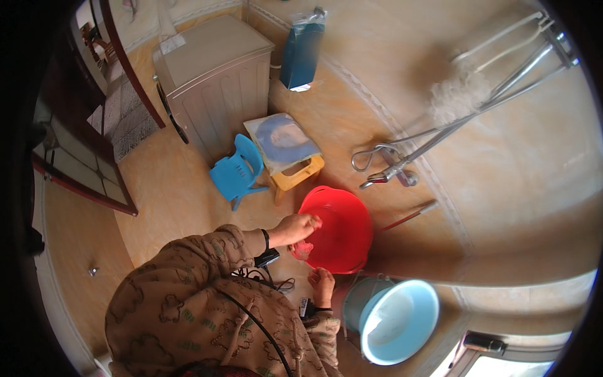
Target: The person wrings a red cloth in a blue basin of water, then wipes the window sill, window frame, and adjacent tiled wall. They re-wet and wring the cloth multiple times and finish by wiping a plastic-wrapped item on a washing machine.
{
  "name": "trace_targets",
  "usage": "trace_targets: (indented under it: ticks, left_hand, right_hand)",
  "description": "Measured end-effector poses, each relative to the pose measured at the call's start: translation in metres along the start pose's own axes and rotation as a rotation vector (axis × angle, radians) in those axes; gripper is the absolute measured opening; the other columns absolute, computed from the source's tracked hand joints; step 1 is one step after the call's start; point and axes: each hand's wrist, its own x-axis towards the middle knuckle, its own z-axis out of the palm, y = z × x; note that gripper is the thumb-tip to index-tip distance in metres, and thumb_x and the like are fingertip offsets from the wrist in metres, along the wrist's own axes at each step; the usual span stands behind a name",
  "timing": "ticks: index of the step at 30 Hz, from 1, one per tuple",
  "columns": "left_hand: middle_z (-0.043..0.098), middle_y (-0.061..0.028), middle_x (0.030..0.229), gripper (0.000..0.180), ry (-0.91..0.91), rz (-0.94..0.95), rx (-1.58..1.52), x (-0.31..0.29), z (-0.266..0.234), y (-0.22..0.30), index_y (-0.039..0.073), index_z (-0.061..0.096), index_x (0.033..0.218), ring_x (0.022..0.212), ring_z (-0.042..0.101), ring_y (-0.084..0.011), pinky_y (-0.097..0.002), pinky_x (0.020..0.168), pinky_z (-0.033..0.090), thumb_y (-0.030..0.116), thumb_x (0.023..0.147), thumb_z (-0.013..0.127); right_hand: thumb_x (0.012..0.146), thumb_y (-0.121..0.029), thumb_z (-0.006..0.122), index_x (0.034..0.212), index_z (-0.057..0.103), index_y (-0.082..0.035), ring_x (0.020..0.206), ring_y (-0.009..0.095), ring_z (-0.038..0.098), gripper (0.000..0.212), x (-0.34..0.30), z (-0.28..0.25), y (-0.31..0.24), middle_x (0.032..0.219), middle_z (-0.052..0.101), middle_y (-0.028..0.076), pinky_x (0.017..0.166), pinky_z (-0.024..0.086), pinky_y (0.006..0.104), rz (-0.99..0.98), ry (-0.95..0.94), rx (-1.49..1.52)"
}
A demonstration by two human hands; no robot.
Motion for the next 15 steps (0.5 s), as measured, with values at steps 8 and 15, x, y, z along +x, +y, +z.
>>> trace_targets:
  ticks: [8, 15]
  left_hand:
    - [0.065, -0.0117, 0.082, 0.008, -0.382, 0.495, 0.411, -0.056, -0.116, -0.027, 0.007, 0.057, 0.089, 0.082, 0.065, -0.0337, -0.0461, 0.069, 0.05, 0.007, 0.081, 0.059]
    - [0.068, -0.0138, 0.093, 0.023, -0.324, 0.425, 0.236, -0.076, -0.236, -0.054, 0.009, 0.062, 0.103, 0.088, 0.066, -0.0355, -0.0472, 0.07, 0.052, 0.006, 0.08, 0.06]
  right_hand:
    - [0.103, -0.052, 0.041, 0.116, 0.058, -0.006, 0.108, 0.021, 0.061, 0.051, 0.022, 0.206, 0.046, 0.114, 0.065, 0.009, 0.096, 0.049, 0.04, 0.067, -0.57, 0.322]
    - [0.099, -0.056, 0.049, 0.122, 0.058, -0.002, 0.114, 0.027, 0.06, 0.059, 0.02, 0.329, 0.048, 0.122, 0.065, 0.014, 0.101, 0.047, 0.0413, 0.328, -0.788, 0.345]
